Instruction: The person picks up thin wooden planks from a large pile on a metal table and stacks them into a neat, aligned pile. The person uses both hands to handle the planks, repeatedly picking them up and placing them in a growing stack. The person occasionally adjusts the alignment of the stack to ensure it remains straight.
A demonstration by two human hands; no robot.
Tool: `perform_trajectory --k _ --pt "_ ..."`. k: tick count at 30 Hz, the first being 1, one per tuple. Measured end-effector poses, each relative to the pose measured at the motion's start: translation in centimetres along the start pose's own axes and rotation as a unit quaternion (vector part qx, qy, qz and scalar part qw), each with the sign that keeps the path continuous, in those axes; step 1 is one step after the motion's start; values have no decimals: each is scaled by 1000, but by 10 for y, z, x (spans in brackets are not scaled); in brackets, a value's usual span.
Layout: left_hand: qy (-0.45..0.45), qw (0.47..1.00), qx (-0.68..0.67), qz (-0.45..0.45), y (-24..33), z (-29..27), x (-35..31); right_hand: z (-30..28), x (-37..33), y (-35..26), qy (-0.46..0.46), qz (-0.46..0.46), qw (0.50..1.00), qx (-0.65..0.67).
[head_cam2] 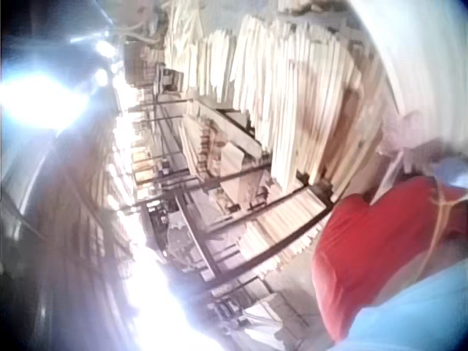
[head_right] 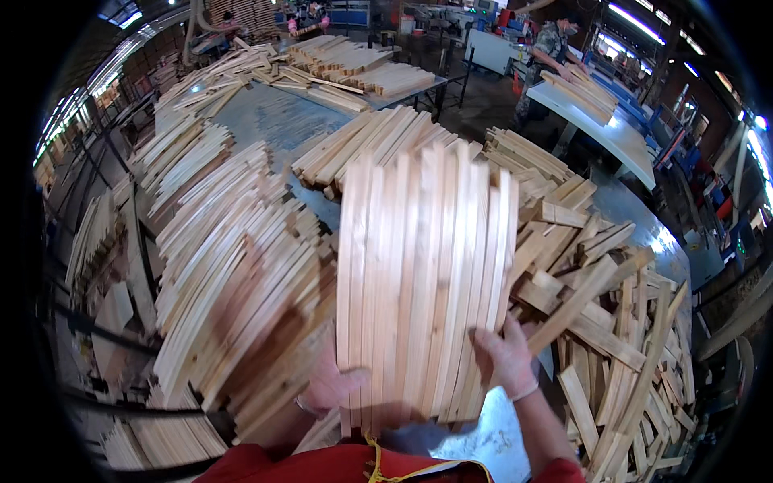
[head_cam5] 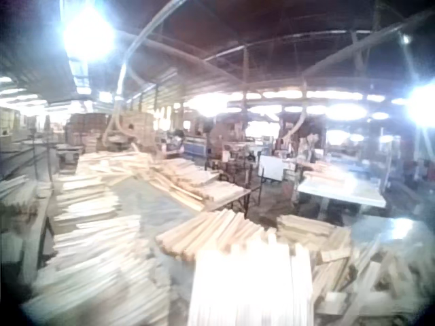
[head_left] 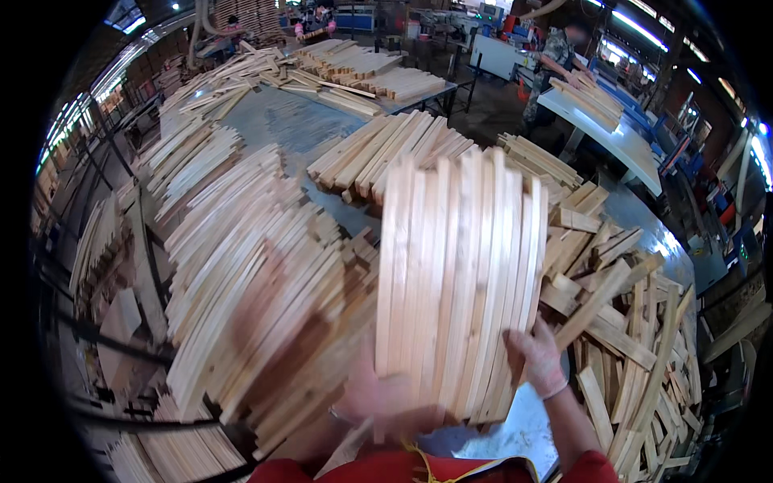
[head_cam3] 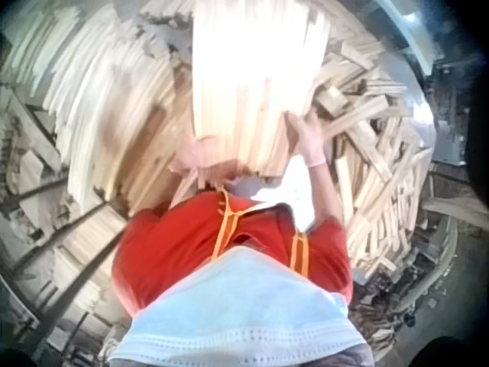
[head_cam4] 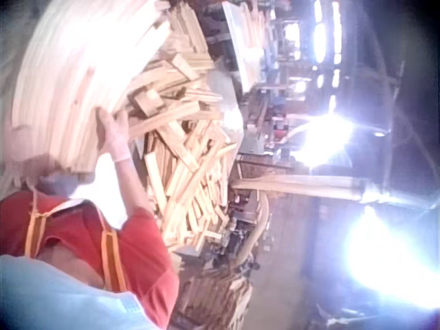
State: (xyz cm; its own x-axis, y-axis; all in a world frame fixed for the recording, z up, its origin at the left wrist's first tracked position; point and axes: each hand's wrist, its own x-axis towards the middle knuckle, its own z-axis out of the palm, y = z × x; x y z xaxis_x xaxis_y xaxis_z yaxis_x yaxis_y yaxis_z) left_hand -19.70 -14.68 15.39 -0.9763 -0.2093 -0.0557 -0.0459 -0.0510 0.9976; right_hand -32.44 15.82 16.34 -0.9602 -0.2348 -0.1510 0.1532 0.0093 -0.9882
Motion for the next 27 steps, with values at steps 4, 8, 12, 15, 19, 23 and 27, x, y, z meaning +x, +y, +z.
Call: perform_trajectory --k 4,8,12,15,19,23,27 --pt "28 994 -103 37 19 -45 161 57 168 -88 -57 -26 998 -33" --pt "14 987 -145 72 37 -91 340 87 334 -130 -134 -111 984 37" --pt "-36 986 -162 -1 15 -195 491 121 488 -103 -148 -93 984 15" --pt "-25 987 68 -145 6 -221 577 155 546 -60 -176 -58 983 15" --pt "76 959 123 -245 -5 -174 586 150 567 -1 -54 -66 996 -40" --pt "47 971 198 -124 -40 -227 563 144 504 -26 -63 -83 991 82" --pt "112 842 507 149 -13 -170 497 67 383 -22 35 -147 988 34"
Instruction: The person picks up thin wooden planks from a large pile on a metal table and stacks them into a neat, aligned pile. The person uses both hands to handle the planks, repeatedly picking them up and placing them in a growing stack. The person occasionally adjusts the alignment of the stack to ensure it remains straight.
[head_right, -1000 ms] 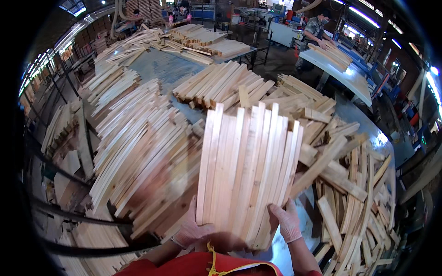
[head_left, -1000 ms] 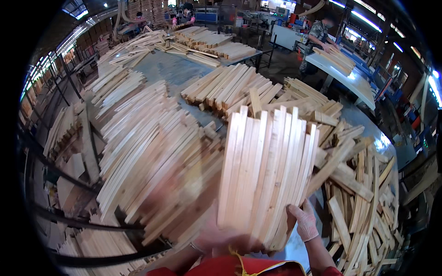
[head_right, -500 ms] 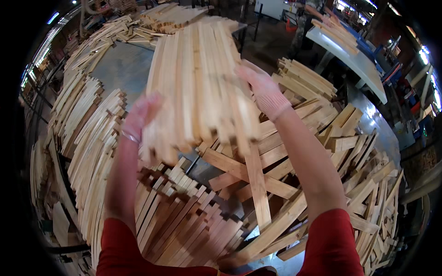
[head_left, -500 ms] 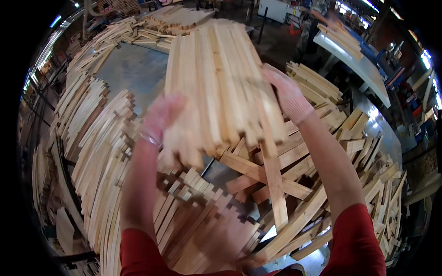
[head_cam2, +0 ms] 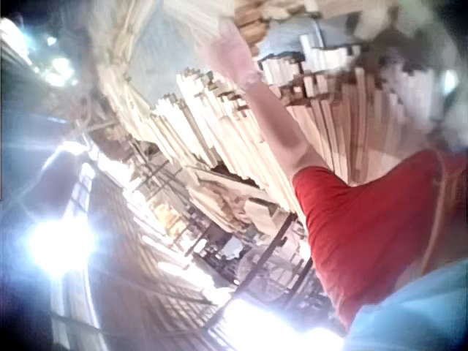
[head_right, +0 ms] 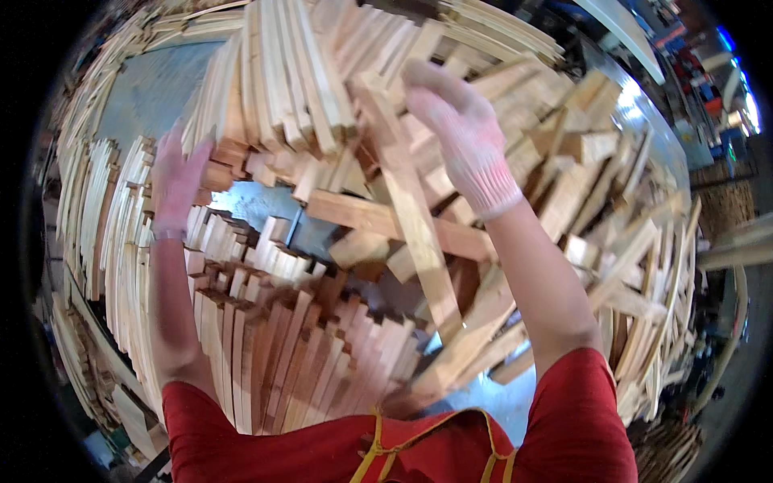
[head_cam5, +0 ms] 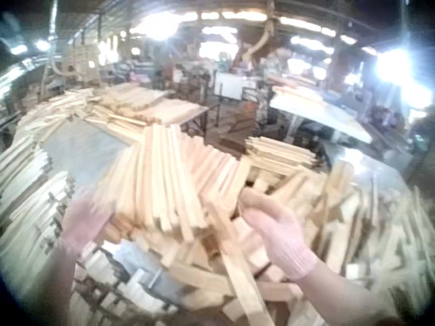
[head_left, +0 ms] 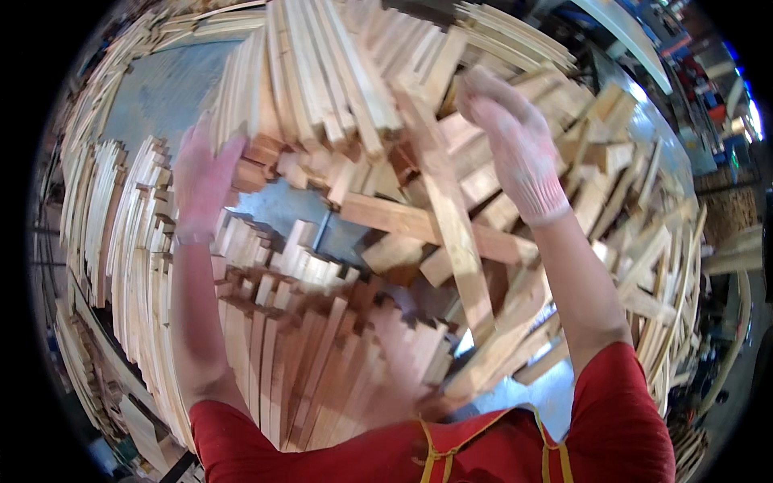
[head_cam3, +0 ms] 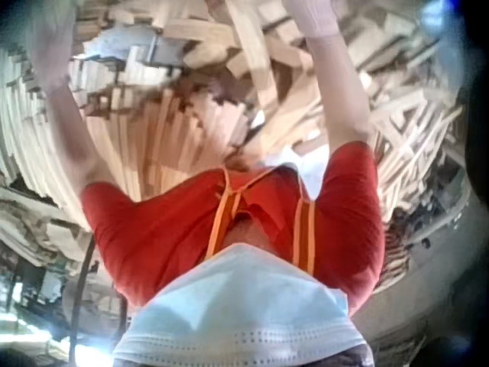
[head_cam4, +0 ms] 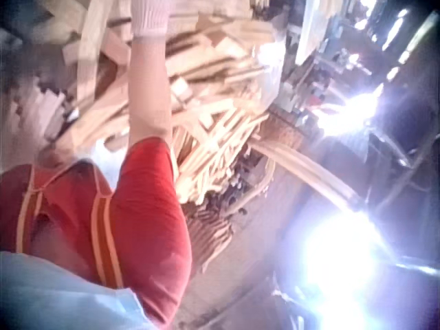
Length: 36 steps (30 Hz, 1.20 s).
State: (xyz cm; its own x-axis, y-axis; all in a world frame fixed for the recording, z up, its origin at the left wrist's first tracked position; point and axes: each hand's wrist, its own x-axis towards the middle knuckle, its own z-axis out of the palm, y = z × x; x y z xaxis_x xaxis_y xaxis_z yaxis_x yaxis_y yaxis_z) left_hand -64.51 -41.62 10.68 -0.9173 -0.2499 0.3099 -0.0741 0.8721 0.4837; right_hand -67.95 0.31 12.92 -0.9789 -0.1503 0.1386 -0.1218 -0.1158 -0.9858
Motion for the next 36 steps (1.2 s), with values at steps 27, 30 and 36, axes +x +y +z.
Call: perform_trajectory --k 27,30,36 --pt "-208 971 -101 -54 232 -3 -459 -190 -389 35 281 127 898 -313" --pt "-156 983 -78 -57 216 -25 -520 -152 -401 -5 241 131 957 96" --pt "-222 882 -405 -98 273 -41 -489 -104 -437 10 216 158 963 16"
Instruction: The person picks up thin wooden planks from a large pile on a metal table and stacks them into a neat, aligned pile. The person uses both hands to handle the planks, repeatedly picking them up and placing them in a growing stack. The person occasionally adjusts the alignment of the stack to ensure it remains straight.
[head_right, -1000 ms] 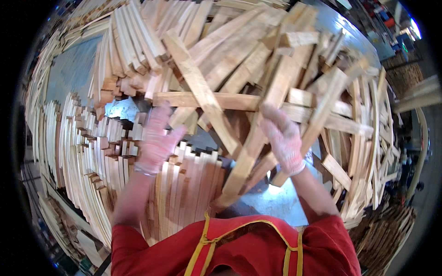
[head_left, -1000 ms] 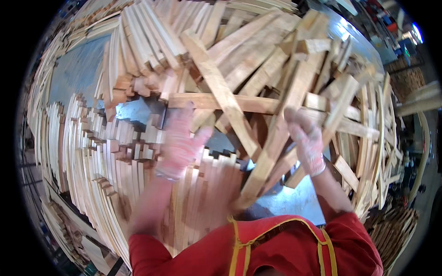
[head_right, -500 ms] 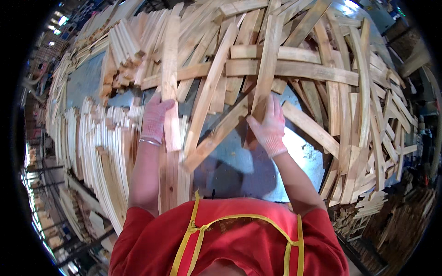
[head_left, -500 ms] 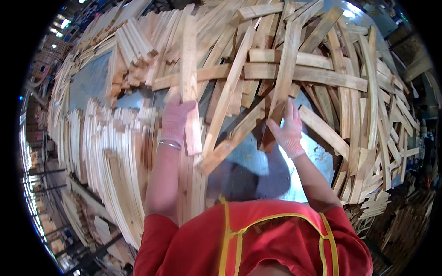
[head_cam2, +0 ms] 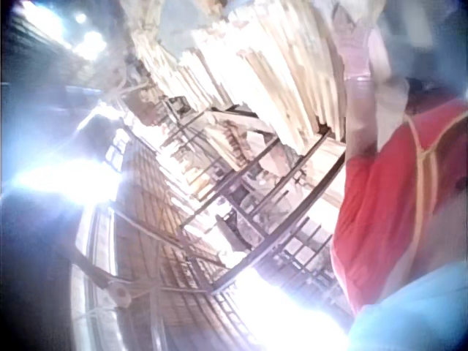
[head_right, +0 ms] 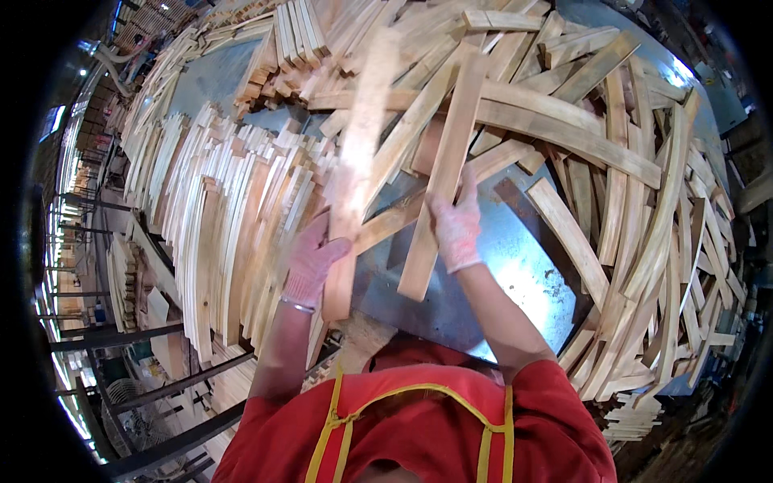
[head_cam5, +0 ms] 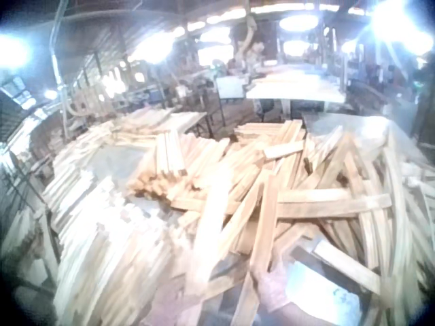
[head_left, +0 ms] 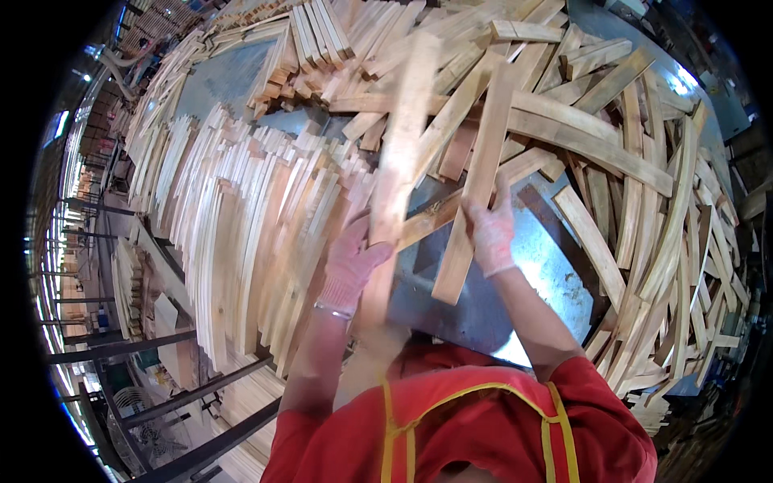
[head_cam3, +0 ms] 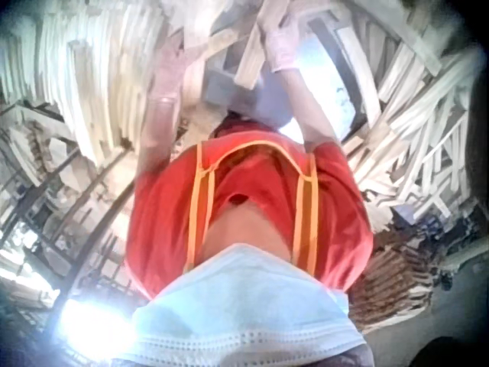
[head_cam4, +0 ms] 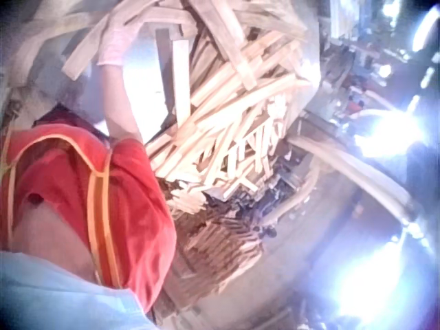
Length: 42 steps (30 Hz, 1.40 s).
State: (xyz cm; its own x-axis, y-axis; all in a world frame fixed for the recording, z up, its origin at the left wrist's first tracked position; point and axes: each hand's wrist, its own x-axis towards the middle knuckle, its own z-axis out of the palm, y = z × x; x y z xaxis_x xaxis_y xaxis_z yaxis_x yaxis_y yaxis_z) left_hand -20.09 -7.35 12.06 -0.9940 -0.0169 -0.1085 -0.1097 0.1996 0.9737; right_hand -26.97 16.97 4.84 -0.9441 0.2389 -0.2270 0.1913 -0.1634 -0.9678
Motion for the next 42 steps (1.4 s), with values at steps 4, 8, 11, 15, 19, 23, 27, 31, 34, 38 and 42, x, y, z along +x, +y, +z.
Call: perform_trajectory --k 4,8,11,15,19,23,27,31,34,38,42 --pt "-108 963 -198 -149 -28 38 18 16 -51 37 -203 -27 970 133" --pt "-64 907 -370 -189 -62 26 -13 12 -33 -19 -277 59 948 -141" --pt "14 921 -321 -221 -74 2 -45 53 33 18 -99 -18 995 -29" --pt "22 970 -199 -137 -59 -22 -90 124 109 39 8 125 992 20" --pt "101 990 62 -82 -68 -58 -146 127 93 26 -29 33 999 -22" --pt "97 980 125 -120 -88 -74 -171 41 16 -2 -72 -17 997 -8" --pt "41 969 199 -138 -71 -60 -156 27 -131 45 -30 10 992 -124" --pt "-10 949 300 -95 -94 -28 -122 41 -207 107 -111 91 937 -319" --pt "-17 913 407 -21 -100 -2 -112 36 -211 139 -269 -18 843 -465" --pt "-72 867 485 -92 -73 6 -92 12 -125 123 -224 66 947 -221" --pt "-38 860 508 -19 -87 21 -98 27 -7 124 53 152 976 148"
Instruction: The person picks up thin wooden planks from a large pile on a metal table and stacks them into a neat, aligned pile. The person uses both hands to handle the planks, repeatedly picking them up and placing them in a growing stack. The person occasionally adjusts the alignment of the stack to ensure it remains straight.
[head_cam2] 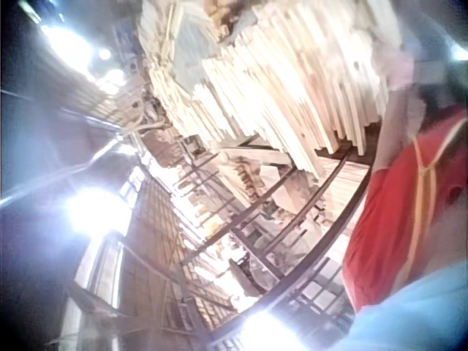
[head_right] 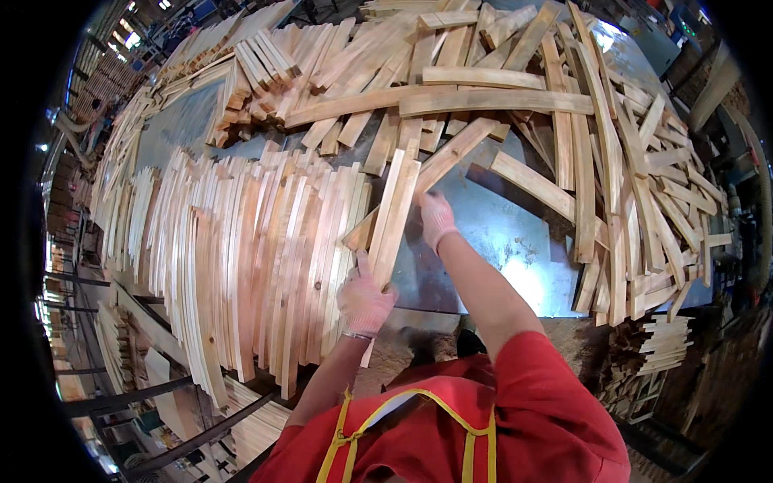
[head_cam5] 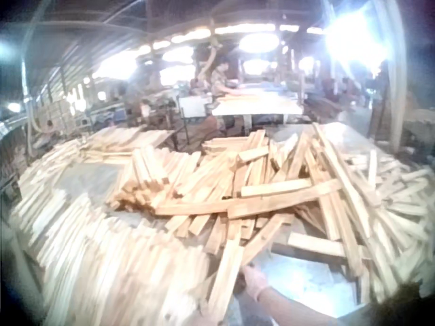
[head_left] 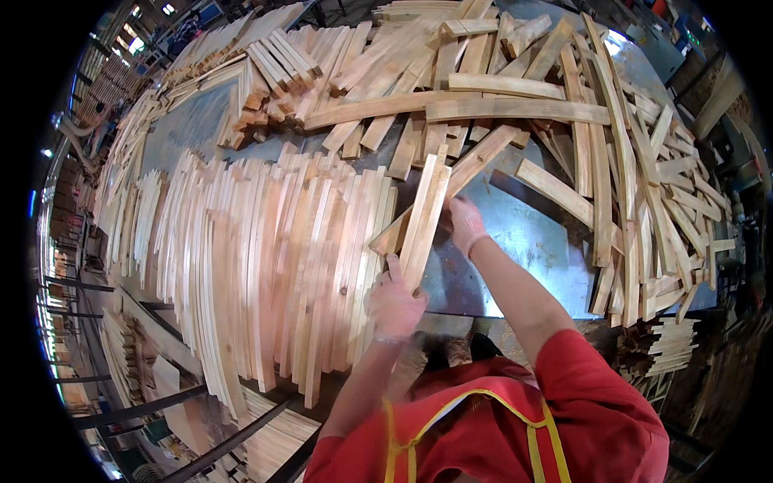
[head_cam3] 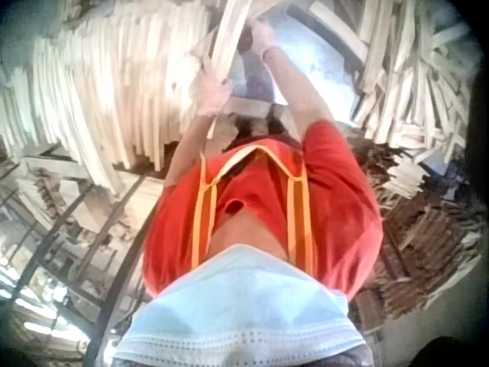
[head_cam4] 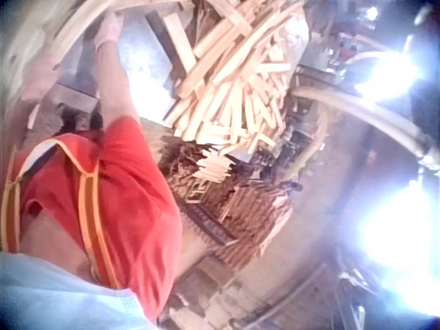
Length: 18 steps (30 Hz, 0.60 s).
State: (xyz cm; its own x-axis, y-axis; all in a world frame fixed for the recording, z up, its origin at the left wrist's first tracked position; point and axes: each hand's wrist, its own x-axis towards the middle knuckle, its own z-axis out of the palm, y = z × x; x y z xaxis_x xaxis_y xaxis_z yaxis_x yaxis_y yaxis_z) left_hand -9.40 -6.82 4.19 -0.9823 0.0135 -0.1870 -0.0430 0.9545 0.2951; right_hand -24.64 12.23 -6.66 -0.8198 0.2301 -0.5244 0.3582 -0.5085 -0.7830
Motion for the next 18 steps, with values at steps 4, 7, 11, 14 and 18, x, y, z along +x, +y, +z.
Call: perform_trajectory --k 4,7,11,14,18 --pt "34 995 77 44 6 14 -3 24 54 -13 16 58 997 44" --pt "63 987 -138 45 -19 17 -13 20 27 -21 28 -25 999 8" --pt "21 948 -317 -10 -23 -14 -58 -49 -24 -59 -12 35 995 -88" --pt "2 969 -245 -25 -19 -27 -66 -100 -57 -31 -92 -7 985 -146" --pt "60 997 26 36 -24 24 -44 -100 -162 -18 -78 158 972 -158"
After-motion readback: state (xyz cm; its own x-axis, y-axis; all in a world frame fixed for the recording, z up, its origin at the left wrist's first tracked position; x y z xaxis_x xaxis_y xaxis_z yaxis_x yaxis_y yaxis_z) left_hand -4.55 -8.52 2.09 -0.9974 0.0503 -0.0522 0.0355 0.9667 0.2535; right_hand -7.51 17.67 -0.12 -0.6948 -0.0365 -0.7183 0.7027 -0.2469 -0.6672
